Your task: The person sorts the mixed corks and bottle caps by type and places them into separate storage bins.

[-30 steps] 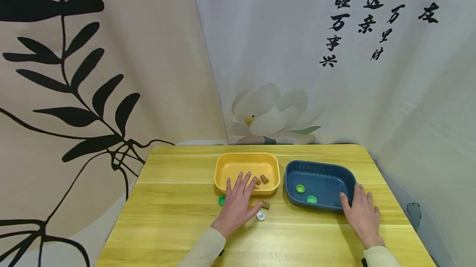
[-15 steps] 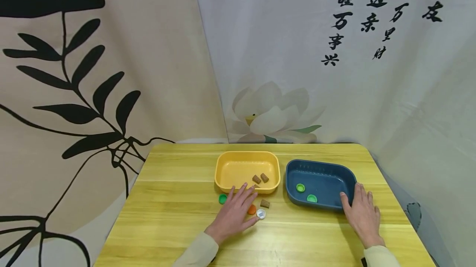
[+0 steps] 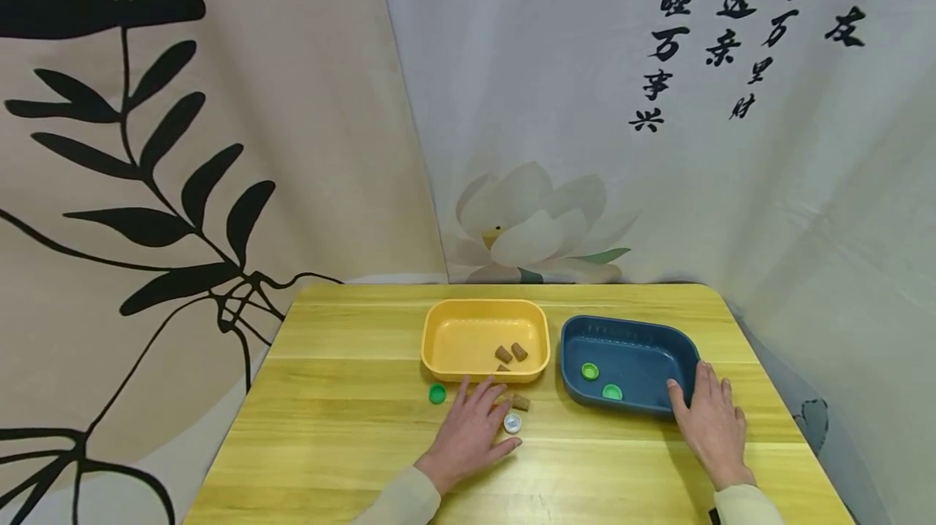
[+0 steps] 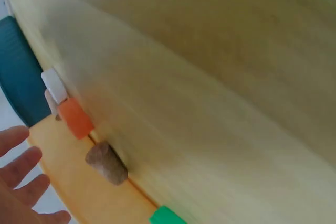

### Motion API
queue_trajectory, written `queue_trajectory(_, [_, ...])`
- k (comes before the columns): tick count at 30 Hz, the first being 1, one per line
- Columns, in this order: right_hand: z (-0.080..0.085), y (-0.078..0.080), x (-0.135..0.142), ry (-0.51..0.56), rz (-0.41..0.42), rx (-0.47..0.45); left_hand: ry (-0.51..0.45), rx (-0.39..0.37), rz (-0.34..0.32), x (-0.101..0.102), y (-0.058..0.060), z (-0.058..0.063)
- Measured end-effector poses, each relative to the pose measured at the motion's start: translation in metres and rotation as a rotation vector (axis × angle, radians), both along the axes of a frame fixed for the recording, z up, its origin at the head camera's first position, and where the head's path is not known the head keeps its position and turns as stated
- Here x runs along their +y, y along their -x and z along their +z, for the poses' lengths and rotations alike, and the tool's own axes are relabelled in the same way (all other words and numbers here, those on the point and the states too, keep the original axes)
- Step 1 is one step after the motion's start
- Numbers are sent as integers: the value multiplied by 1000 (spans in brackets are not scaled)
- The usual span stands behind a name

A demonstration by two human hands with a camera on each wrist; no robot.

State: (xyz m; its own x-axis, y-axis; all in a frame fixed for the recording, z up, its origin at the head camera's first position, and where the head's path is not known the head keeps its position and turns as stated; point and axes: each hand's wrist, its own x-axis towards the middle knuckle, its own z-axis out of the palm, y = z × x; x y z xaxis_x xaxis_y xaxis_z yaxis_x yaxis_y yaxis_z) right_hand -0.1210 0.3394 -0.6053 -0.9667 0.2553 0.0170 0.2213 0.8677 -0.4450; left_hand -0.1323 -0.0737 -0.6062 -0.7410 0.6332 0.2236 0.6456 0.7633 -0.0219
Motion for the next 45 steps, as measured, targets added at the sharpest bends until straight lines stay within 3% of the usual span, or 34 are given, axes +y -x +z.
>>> queue_trajectory(6, [0, 0, 0, -3, 5, 15, 22, -12, 2, 7, -1, -8])
queue_trajectory(17, [1, -1, 0, 9, -1, 14, 59, -20, 94, 14, 0, -13])
queue_trajectory(30, [-1, -1, 1, 24, 0, 31, -9, 77, 36, 19, 1, -18])
queue_trajectory(38, [-1, -1, 0, 27, 0, 39, -87, 123, -16, 20, -7, -11])
queue_trajectory(45, [-2, -2, 1, 27, 0, 40, -145, 143, -45, 30, -10, 6])
